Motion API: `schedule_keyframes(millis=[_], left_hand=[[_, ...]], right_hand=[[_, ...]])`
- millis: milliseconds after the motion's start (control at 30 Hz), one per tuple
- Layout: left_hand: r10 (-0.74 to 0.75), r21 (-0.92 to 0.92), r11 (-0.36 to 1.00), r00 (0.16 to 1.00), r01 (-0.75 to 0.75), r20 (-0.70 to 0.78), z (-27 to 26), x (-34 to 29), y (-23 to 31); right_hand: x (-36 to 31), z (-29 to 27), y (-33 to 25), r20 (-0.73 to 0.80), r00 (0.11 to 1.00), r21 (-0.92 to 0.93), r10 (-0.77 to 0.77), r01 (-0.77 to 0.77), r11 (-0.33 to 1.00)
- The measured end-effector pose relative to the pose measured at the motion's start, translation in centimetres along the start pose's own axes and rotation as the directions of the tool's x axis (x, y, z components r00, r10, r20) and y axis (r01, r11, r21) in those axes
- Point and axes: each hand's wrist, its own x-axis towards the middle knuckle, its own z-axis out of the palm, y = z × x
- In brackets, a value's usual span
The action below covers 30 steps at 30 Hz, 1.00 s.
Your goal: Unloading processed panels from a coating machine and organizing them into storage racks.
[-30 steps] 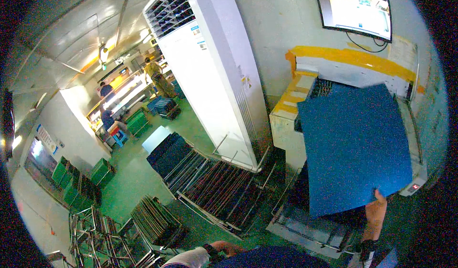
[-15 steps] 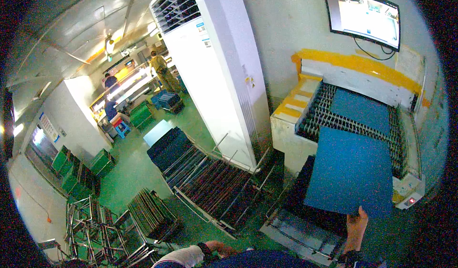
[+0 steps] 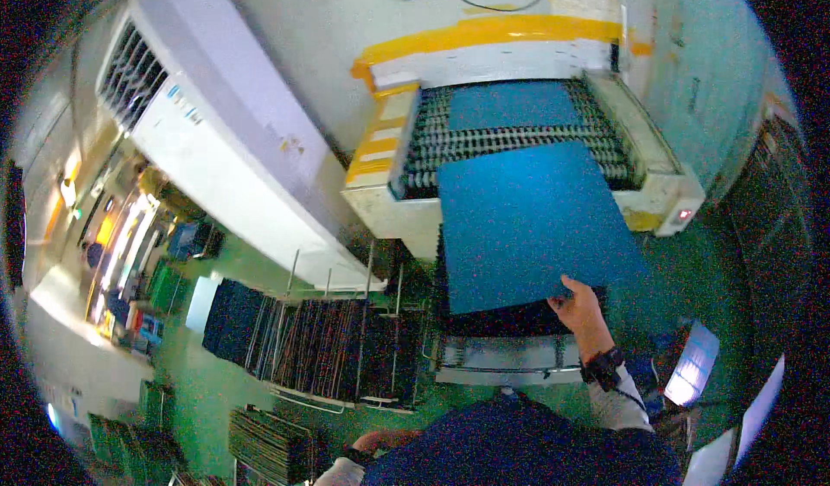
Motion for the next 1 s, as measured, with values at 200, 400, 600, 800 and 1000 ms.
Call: schedule_keyframes(millis=[200,400,600,800,1000], left_hand=[[-0.053,0.002,0.999,0.998,0.053,0.017,-0.4,0.3,1.0],[-0.082,-0.011,0.997,0.996,0.083,0.023,-0.5,0.3,1.7],[-0.104,-0.009,0.995,0.994,0.104,0.02,0.0,0.3,2.6],[-0.114,-0.022,0.993,0.993,0.114,0.035,0.6,0.8,3.2],[-0.115,-0.042,0.992,0.993,0.116,0.036,1.4,0.8,3.6]], right_hand=[[-0.2,0.2,-0.1,0.071,0.99,-0.165,0.124,-0.111,0.98],[2.0,2.2,0.1,0.119,0.99,-0.108,0.072,-0.059,0.992],[4.9,3.4,-0.7,0.135,0.989,-0.119,0.063,-0.047,0.992],[6.2,4.5,-2.1,0.141,0.989,-0.069,0.032,-0.023,0.997],[7.8,4.3,-2.8,0.113,0.994,-0.033,0.01,-0.007,0.999]])
